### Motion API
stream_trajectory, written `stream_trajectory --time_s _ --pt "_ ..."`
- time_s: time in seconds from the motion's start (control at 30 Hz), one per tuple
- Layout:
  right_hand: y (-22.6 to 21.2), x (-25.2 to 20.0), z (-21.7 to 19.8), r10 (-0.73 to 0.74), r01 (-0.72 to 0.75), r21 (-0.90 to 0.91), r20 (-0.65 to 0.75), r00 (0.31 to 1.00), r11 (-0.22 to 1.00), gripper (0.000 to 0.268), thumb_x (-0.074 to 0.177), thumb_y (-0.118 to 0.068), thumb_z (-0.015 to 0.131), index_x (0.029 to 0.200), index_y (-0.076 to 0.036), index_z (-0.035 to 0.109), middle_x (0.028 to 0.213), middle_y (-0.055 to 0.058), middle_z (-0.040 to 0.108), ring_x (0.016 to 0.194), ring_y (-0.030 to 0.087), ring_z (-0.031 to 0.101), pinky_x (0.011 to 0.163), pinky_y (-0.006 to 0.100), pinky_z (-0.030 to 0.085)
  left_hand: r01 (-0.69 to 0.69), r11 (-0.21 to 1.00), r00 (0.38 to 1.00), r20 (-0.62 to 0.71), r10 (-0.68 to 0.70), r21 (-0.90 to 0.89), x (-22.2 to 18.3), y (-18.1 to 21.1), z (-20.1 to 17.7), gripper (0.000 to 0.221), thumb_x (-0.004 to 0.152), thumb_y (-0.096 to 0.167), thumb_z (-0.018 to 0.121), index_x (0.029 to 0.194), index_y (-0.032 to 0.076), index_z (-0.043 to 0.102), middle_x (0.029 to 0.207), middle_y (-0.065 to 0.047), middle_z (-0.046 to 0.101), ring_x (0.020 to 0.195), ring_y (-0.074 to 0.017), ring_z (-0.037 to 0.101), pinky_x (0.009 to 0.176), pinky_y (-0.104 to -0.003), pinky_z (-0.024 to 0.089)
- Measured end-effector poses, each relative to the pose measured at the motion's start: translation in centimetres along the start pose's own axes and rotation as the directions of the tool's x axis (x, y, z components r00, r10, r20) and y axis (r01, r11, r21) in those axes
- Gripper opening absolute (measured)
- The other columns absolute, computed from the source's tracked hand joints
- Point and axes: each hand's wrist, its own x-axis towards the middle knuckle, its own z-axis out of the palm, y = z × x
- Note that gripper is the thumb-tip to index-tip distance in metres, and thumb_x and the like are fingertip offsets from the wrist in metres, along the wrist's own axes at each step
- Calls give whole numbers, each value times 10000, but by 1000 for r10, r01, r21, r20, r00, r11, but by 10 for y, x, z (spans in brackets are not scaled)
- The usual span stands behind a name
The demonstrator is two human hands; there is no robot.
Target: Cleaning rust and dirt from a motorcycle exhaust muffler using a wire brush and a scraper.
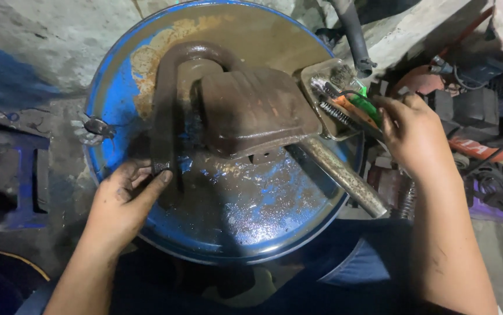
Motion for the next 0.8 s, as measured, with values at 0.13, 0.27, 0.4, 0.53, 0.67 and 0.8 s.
stream_trajectory --time_s 0.13,0.27,0.4,0.53,0.67,0.8 --pt "-8 17 1 -25 26 -66 8 1000 997 492 1256 -54 702 1726 4 834 1122 241 605 941 504 669 821 594 563 12 1000 1000 3 -12 5 -1 3 1 467 1020 393 898 1384 105 853 1420 -75 928 1426 -218 849 1202 -395 629" --pt "-2 31 13 -63 72 -168 55 996 983 534 1206 -68 729 1726 -69 848 1174 230 654 941 483 720 759 594 618 -8 997 999 42 11 -74 -4 12 -1 314 1053 297 884 1314 123 878 1377 -32 958 1380 -168 876 1193 -363 647" --pt "-5 40 21 -110 117 -235 45 993 965 532 1268 -306 831 1705 -3 846 1188 269 706 927 525 754 686 626 647 19 998 999 44 -16 -63 -4 11 0 353 1043 312 879 1341 123 868 1417 -52 944 1435 -199 863 1242 -377 634" --pt "-8 51 21 -69 80 -189 63 996 979 450 1252 -290 841 1639 -64 884 1163 228 684 928 510 748 750 630 644 21 1000 999 24 -21 -18 -3 7 0 352 1056 345 893 1316 112 846 1285 -22 907 1303 -153 826 1137 -363 607" --pt "13 67 34 -19 29 -65 152 988 997 473 1208 -121 718 1653 -21 842 1227 312 762 1222 518 729 992 633 634 9 996 1000 28 -6 -91 -4 8 1 260 1077 245 898 1276 86 847 1237 -15 927 1241 -128 847 1103 -341 636" --pt "34 73 36 54 -55 3 143 988 998 678 1005 -439 1001 1528 -31 862 1327 311 830 1226 526 768 991 618 599 7 993 1000 24 -4 -118 -2 2 3 290 1065 238 914 1303 89 843 1229 -29 921 1230 -137 848 1112 -337 638"
